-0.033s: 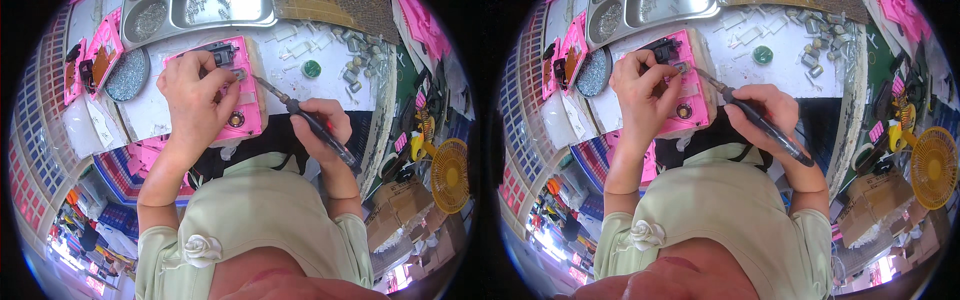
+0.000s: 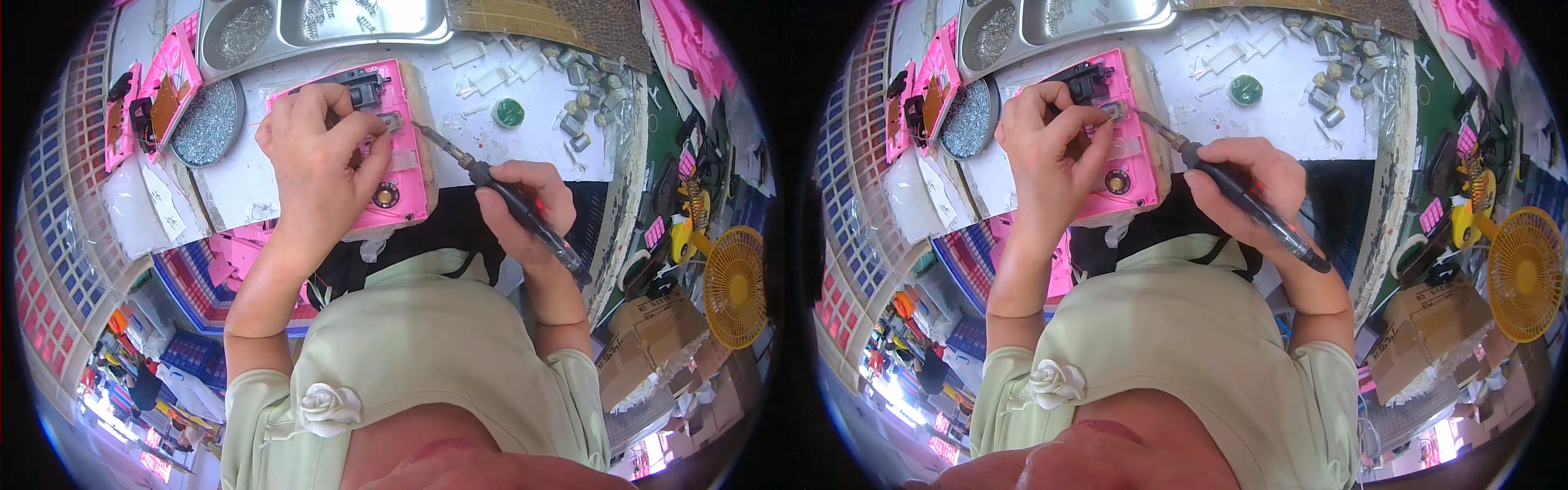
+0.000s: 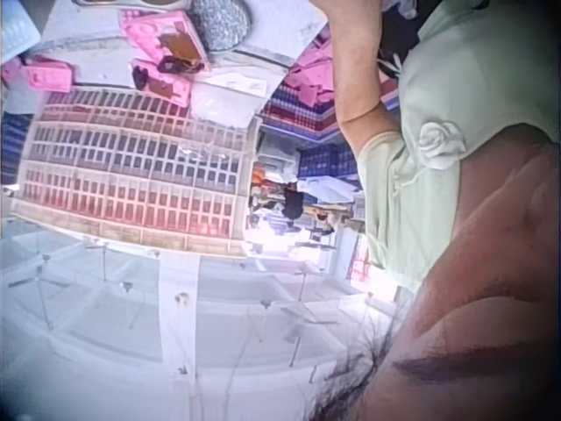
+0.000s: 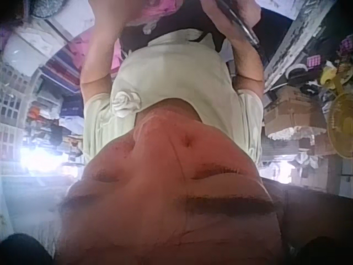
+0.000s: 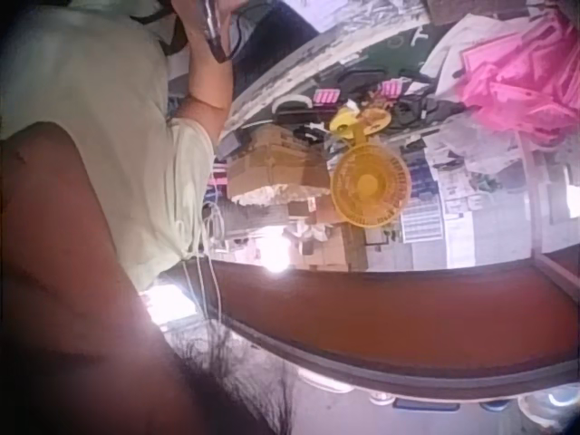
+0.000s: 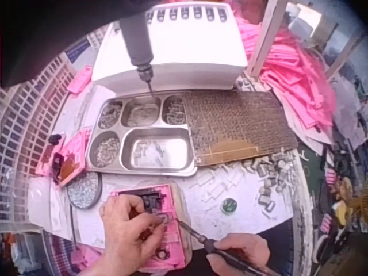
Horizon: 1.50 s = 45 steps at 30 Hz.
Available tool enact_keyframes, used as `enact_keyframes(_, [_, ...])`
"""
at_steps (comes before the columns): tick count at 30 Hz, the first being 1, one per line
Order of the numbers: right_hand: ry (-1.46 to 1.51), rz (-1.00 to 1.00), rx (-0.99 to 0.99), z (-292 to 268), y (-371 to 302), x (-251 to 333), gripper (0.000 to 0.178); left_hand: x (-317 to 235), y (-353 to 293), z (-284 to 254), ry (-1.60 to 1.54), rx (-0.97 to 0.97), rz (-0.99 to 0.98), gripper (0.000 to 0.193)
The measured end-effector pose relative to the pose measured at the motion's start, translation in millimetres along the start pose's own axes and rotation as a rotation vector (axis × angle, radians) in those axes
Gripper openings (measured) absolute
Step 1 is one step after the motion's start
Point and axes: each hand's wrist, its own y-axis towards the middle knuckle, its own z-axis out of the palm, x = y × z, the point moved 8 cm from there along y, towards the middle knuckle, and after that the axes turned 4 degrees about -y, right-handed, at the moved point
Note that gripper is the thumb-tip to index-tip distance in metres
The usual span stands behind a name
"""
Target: Assembling a pink toy sewing machine by soldering internal wires and attaching components.
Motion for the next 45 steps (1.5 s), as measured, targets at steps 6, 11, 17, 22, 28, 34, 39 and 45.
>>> enact_keyframes(6, [-0.026, -0.019, -0.008, -6.2, 0.5, -1.1, 0.03, -0.6, -0.7, -0.7, 0.015, 0.002, -0.006, 0.012])
enact_keyframes(11, [-0.069, -0.059, -0.009, -9.4, 2.5, 0.5, 0.031, -2.6, 0.9, -1.2, 0.024, 0.019, -0.017, 0.012])
enact_keyframes(17, [-0.033, -0.043, 0.0, -8.1, 3.2, -1.4, 0.032, -3.3, 1.1, -1.6, 0.033, 0.039, -0.032, 0.012])
enact_keyframes(22, [-0.032, -0.082, 0.01, -6.6, 6.2, 0.2, 0.033, -3.6, 1.7, -1.8, 0.029, 0.045, -0.033, 0.012])
enact_keyframes(28, [-0.02, -0.102, 0.037, -2.4, 10.0, 2.3, 0.033, -4.4, 5.4, -0.4, 0.037, 0.028, -0.037, 0.009])
enact_keyframes(34, [-0.013, -0.133, 0.032, 4.2, 12.5, 1.1, 0.034, -11.4, 11.7, 3.4, 0.115, 0.055, -0.02, 0.009])
enact_keyframes(39, [-0.013, -0.152, 0.027, 6.2, 13.2, -1.2, 0.034, -11.9, 14.0, 3.5, 0.165, 0.085, -0.006, 0.011])
enact_keyframes(45, [-0.03, -0.191, 0.025, 9.7, 16.1, 1.5, 0.034, -11.9, 14.3, 4.1, 0.171, 0.084, -0.006, 0.011])
